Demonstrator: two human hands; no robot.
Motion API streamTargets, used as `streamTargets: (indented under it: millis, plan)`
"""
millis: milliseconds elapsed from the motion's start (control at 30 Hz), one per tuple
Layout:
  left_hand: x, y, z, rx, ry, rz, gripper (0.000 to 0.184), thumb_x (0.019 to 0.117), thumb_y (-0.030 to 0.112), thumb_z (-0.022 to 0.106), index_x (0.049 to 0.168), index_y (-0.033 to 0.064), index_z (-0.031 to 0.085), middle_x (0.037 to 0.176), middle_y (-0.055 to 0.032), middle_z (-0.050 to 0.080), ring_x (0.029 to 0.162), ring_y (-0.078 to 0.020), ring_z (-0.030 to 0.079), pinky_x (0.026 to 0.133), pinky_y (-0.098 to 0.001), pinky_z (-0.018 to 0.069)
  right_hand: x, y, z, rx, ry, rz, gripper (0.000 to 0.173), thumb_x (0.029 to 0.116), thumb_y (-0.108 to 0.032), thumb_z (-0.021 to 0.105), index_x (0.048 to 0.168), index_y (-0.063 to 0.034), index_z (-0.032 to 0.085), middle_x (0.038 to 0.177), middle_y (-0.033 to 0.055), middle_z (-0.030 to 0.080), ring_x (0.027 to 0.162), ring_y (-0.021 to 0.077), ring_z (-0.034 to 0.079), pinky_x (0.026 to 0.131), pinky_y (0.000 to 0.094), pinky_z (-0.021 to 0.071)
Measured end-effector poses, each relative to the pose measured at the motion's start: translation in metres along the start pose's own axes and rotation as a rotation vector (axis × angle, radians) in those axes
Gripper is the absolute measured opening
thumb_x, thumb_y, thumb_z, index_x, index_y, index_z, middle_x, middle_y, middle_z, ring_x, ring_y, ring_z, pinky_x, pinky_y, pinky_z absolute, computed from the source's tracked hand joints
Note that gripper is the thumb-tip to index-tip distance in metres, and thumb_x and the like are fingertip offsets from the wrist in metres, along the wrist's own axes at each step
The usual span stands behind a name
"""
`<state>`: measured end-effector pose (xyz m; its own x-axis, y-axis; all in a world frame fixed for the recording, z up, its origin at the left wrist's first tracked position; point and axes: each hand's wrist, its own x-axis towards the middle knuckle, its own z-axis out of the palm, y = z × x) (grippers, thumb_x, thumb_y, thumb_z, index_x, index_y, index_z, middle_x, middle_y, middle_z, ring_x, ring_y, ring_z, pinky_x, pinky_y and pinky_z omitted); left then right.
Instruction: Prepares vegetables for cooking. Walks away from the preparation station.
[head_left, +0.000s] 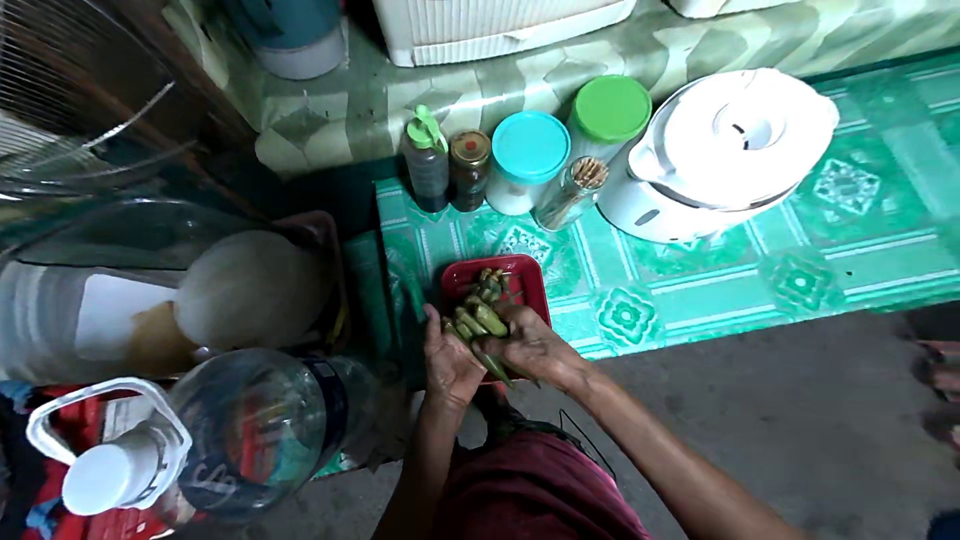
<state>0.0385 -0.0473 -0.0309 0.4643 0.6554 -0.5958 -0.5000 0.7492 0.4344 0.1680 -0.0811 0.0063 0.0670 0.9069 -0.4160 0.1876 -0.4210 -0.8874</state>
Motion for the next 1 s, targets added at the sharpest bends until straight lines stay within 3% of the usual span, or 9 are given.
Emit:
streamTargets:
  millis: [67, 133, 300, 433, 567, 633, 733, 900, 1000]
  plan:
    - [-0.001, -0.003, 0.002, 0.029, -0.031, 0.048, 0.072, 0.0969, 0.077, 0.032, 0.141, 0.0239, 0.051, 0.129, 0.0021, 0.065, 0.117, -0.0123, 0.063, 0.096, -0.0373, 0.0551, 0.001, -0.005, 0.005, -0.189, 0.062, 0.03, 0.035, 0.0946, -0.014, 0.069, 0.124, 0.0016, 0.06, 0.117, 0.0214, 0.062, 0.103, 0.0309, 0.064, 0.087, 0.0489, 0.0542]
    - [-0.001, -0.007, 0.003, 0.093, -0.027, 0.108, 0.054, 0.0989, 0.066, 0.048, 0.128, 0.0217, 0.058, 0.112, 0.0038, 0.07, 0.103, -0.0081, 0.068, 0.087, -0.0301, 0.0586, 0.0, -0.013, 0.008, -0.299, 0.076, 0.045, 0.039, 0.0983, -0.018, 0.066, 0.13, 0.0043, 0.057, 0.131, 0.0267, 0.054, 0.117, 0.0383, 0.058, 0.097, 0.0526, 0.0499]
    - [0.0, -0.007, 0.004, 0.116, 0.008, 0.071, 0.019, 0.1004, 0.022, 0.063, 0.118, 0.0154, 0.063, 0.103, 0.0007, 0.071, 0.094, -0.008, 0.069, 0.084, -0.027, 0.0588, -0.002, -0.015, 0.008, -0.467, 0.082, -0.091, 0.03, 0.1014, -0.016, 0.061, 0.125, 0.0031, 0.064, 0.124, 0.0245, 0.061, 0.116, 0.0379, 0.06, 0.098, 0.0508, 0.0508]
    - [0.0, -0.002, 0.002, 0.019, -0.026, 0.069, 0.007, 0.0989, 0.017, 0.062, 0.105, 0.0141, 0.064, 0.086, 0.0004, 0.069, 0.077, -0.0092, 0.069, 0.073, -0.0272, 0.0603, -0.003, -0.019, -0.001, -0.533, 0.104, -0.164, 0.022, 0.0986, -0.015, 0.065, 0.113, -0.001, 0.074, 0.115, 0.0217, 0.062, 0.109, 0.0376, 0.06, 0.09, 0.0507, 0.0516]
    - [-0.002, 0.004, 0.004, 0.049, -0.043, 0.121, 0.015, 0.0931, 0.008, 0.063, 0.107, 0.0121, 0.066, 0.092, -0.0017, 0.07, 0.082, -0.0107, 0.069, 0.078, -0.0281, 0.0602, 0.0, -0.005, -0.002, -0.434, 0.211, -0.282, 0.011, 0.0938, -0.009, 0.069, 0.098, -0.0007, 0.075, 0.098, 0.0179, 0.065, 0.091, 0.0314, 0.065, 0.079, 0.0476, 0.0552]
    - [-0.003, 0.006, 0.005, 0.063, -0.049, 0.144, 0.018, 0.09, 0.007, 0.066, 0.107, 0.0109, 0.068, 0.095, -0.0034, 0.072, 0.086, -0.0118, 0.071, 0.08, -0.0291, 0.0606, -0.002, -0.002, 0.001, -0.306, 0.279, -0.287, 0.007, 0.0921, -0.008, 0.071, 0.096, -0.0026, 0.074, 0.091, 0.0121, 0.062, 0.081, 0.0221, 0.062, 0.071, 0.039, 0.0526]
    - [-0.004, 0.008, 0.006, 0.05, -0.041, 0.132, 0.012, 0.0935, 0.01, 0.065, 0.105, 0.0092, 0.068, 0.094, -0.0045, 0.071, 0.085, -0.012, 0.07, 0.079, -0.028, 0.0603, -0.003, 0.005, 0.007, -0.264, 0.32, -0.375, 0.01, 0.092, -0.009, 0.071, 0.096, -0.001, 0.074, 0.09, 0.0104, 0.065, 0.079, 0.0169, 0.063, 0.07, 0.0314, 0.0535]
    - [-0.005, 0.005, 0.015, 0.078, 0.029, 0.095, 0.009, 0.1013, 0.018, 0.061, 0.107, 0.0125, 0.065, 0.092, -0.0004, 0.069, 0.084, -0.0088, 0.068, 0.078, -0.0269, 0.0591, 0.005, 0.0, 0.005, -0.444, 0.272, -0.41, 0.014, 0.0958, -0.009, 0.066, 0.095, 0.0016, 0.075, 0.095, 0.0184, 0.065, 0.088, 0.0309, 0.065, 0.077, 0.0452, 0.055]
    - [-0.004, 0.008, 0.018, 0.113, 0.076, 0.128, 0.007, 0.0978, 0.012, 0.061, 0.104, 0.0132, 0.064, 0.087, 0.0003, 0.067, 0.078, -0.0079, 0.067, 0.073, -0.0253, 0.0587, 0.004, -0.006, 0.002, -0.462, 0.256, -0.423, 0.015, 0.0949, -0.008, 0.066, 0.101, 0.0034, 0.074, 0.096, 0.0198, 0.068, 0.089, 0.033, 0.068, 0.078, 0.0488, 0.0563]
